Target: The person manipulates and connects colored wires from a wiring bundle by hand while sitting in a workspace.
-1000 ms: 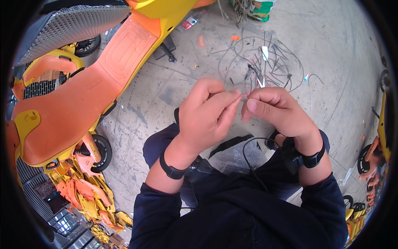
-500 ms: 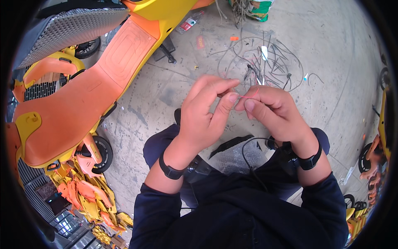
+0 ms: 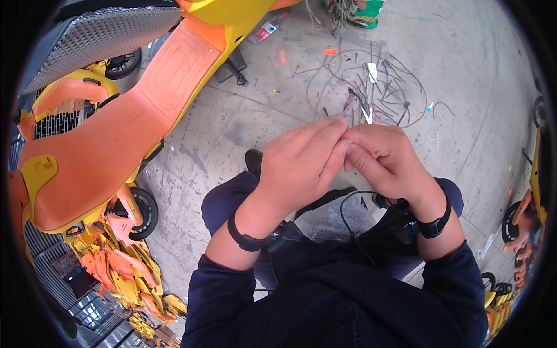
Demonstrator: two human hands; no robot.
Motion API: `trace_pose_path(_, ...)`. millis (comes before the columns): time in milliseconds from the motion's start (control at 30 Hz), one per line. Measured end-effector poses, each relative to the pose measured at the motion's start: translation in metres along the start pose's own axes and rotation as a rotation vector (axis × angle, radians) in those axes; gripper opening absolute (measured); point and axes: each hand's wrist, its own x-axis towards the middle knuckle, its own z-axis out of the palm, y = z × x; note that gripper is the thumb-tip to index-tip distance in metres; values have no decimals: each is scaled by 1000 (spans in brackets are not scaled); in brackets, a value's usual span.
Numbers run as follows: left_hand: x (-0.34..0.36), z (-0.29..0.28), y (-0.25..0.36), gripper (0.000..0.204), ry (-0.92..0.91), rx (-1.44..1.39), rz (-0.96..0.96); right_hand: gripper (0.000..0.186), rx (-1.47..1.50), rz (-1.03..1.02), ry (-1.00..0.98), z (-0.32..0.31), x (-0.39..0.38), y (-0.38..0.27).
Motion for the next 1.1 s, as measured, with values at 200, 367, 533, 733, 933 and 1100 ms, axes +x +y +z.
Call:
trace_pose_path(200,-2,1,3,11,33,45,19,8,-107,22,-37,2,2,-4)
trace_pose_path(367,-1,2,10,4,113,-154,-140,8,-47,-55,-21,2,2,-6)
trace_pose_path(533,-1,0,17,5,130,-225,-238,6,-68,-111,-56,-3,4,-9)
trace_pose_path(733,-3,2,19,4,144,-232,-273,5,-69,-162,-63,-3,4,-7)
trace_pose_path(933,-6,2,21,8,138,-312,-386,5,-81,-187,-61,-3,4,-7)
trace_pose_path(1100,-6,3,20,12,144,-453,-468,5,-99,-220,-52,-3,4,-5)
